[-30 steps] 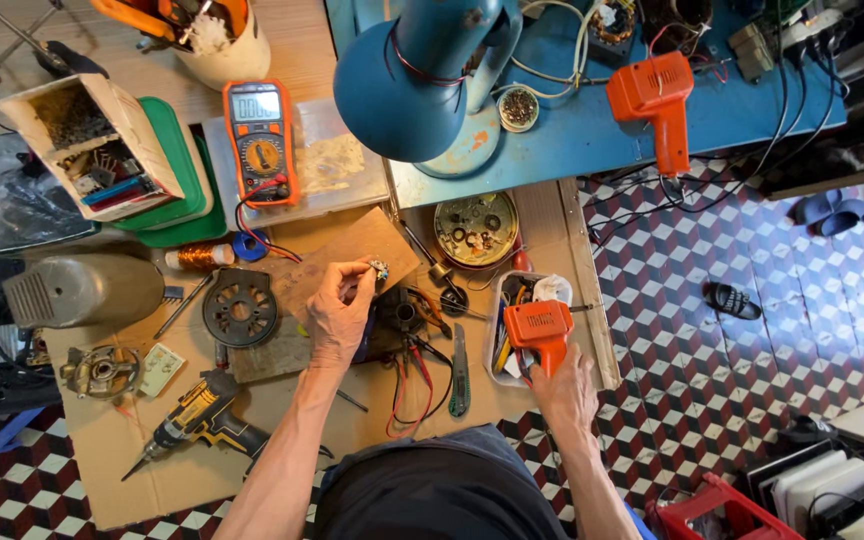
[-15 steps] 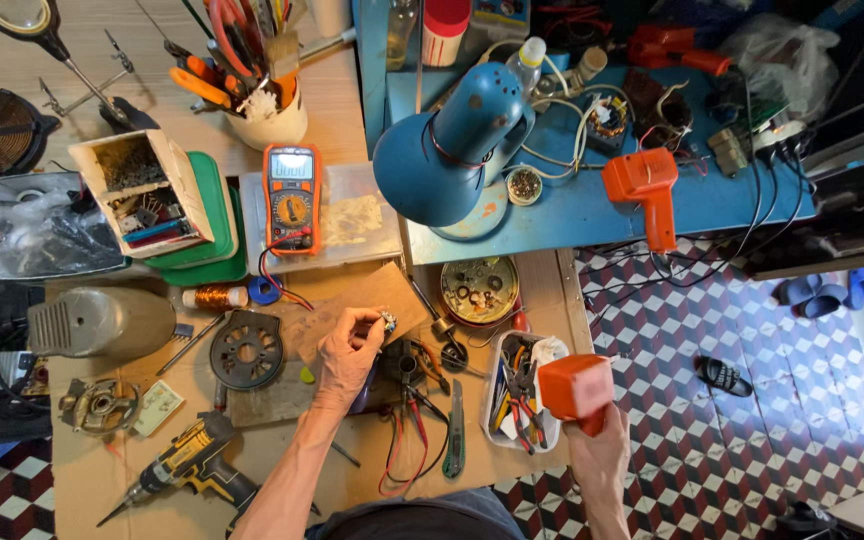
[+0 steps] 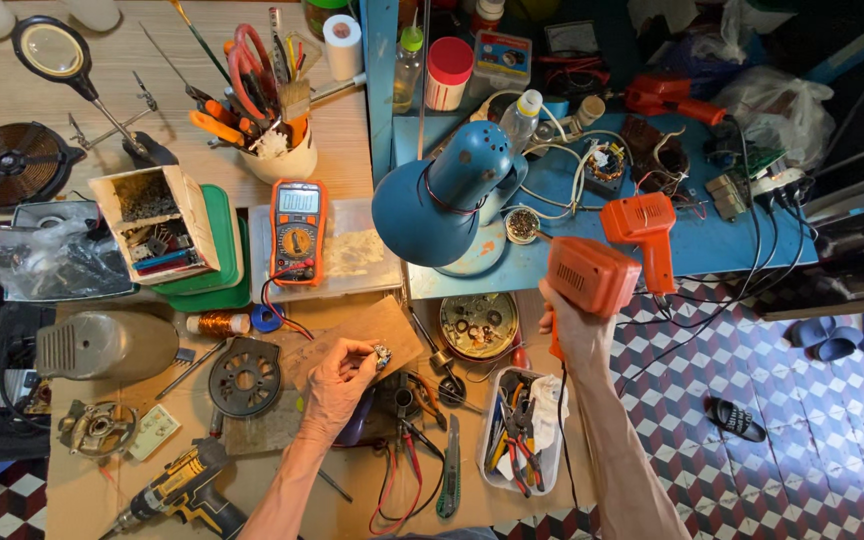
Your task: The person holds a small electronic component and uses a heat gun to apply heat to its surface. The person repeatedly adjusts the component and directs the heat gun at different spots on the component.
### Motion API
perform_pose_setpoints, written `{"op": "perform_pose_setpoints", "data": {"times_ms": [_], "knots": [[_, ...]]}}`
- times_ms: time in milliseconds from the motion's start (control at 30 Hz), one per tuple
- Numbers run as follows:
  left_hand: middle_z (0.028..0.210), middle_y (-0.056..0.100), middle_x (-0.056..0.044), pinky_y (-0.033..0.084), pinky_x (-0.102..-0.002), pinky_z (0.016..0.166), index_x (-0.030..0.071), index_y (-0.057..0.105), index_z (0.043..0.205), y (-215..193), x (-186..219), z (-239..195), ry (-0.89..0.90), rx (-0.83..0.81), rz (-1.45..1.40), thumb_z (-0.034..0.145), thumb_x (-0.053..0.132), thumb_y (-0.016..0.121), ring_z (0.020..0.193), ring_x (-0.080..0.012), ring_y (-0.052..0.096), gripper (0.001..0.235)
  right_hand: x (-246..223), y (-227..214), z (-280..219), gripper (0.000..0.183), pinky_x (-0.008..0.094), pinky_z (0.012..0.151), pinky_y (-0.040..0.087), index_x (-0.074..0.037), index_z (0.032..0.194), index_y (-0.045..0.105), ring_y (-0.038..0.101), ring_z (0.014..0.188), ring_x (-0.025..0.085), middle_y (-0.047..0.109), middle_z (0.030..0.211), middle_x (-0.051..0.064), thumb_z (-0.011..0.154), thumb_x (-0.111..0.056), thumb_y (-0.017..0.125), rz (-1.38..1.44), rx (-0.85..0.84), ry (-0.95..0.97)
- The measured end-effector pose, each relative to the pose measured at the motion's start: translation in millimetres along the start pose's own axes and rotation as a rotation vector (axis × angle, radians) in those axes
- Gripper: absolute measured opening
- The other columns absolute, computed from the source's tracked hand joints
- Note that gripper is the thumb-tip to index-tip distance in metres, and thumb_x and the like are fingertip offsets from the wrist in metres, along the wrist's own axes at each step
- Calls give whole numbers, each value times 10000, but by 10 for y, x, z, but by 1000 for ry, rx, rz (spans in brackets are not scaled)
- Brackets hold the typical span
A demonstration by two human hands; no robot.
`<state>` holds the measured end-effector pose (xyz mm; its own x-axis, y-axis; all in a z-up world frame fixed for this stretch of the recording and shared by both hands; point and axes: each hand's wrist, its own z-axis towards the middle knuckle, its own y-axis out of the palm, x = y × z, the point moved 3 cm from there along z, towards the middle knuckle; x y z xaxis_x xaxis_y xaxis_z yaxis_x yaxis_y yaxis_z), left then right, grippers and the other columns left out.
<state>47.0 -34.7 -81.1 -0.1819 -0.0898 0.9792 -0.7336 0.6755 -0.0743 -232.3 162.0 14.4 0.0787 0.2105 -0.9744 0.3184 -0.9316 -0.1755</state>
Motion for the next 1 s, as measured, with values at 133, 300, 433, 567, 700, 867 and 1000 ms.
{"op": "perform_pose_setpoints", "data": {"times_ms": [133,300,433,567,700,867,1000], "knots": [[1149,781,-61,607,-221,794,24,670,985,-5,-18,10,-12,-9,-17,908,116,700,942,-90,741,123,54,53,120,234,272,471,524,-15,956,664,604,531,112,642,746,45,845,-175,792,-20,14,26],[1188,763,-96,602,-227,806,9,648,994,-4,-98,44,-73,-17,-171,922,80,676,967,-122,721,105,166,58,158,233,268,483,522,-19,959,664,609,545,105,655,769,46,855,-188,786,-81,44,42],[1204,728,-141,638,-326,806,26,566,1028,-39,-70,87,-165,-48,-502,949,135,616,914,-217,749,143,269,46,148,247,264,498,525,-26,961,662,612,545,103,651,723,37,867,-219,782,-128,44,41],[1171,712,-217,613,-359,902,56,533,1101,-104,112,51,-169,-80,-669,1008,203,567,1006,-259,737,178,363,28,166,252,258,510,526,-26,951,673,607,539,105,638,654,38,886,-243,783,-180,40,30],[1163,693,-211,608,-380,912,71,532,1132,-100,343,67,-191,-95,-903,992,185,567,1061,-300,724,185,400,61,182,250,263,505,518,-20,938,671,599,529,112,636,651,37,883,-234,788,-177,59,35],[1159,693,-215,602,-386,896,25,548,1150,-15,492,134,-213,-81,-1074,1003,243,590,1046,-317,718,267,323,58,135,238,262,413,429,-45,962,664,556,484,103,622,647,33,870,-222,793,-151,63,24],[1157,673,-154,587,-349,932,20,540,1169,30,419,190,-153,-149,-869,995,183,666,1070,-249,705,270,249,70,35,242,272,370,350,-48,978,662,478,438,121,640,668,52,877,-206,816,-188,117,90]]}}
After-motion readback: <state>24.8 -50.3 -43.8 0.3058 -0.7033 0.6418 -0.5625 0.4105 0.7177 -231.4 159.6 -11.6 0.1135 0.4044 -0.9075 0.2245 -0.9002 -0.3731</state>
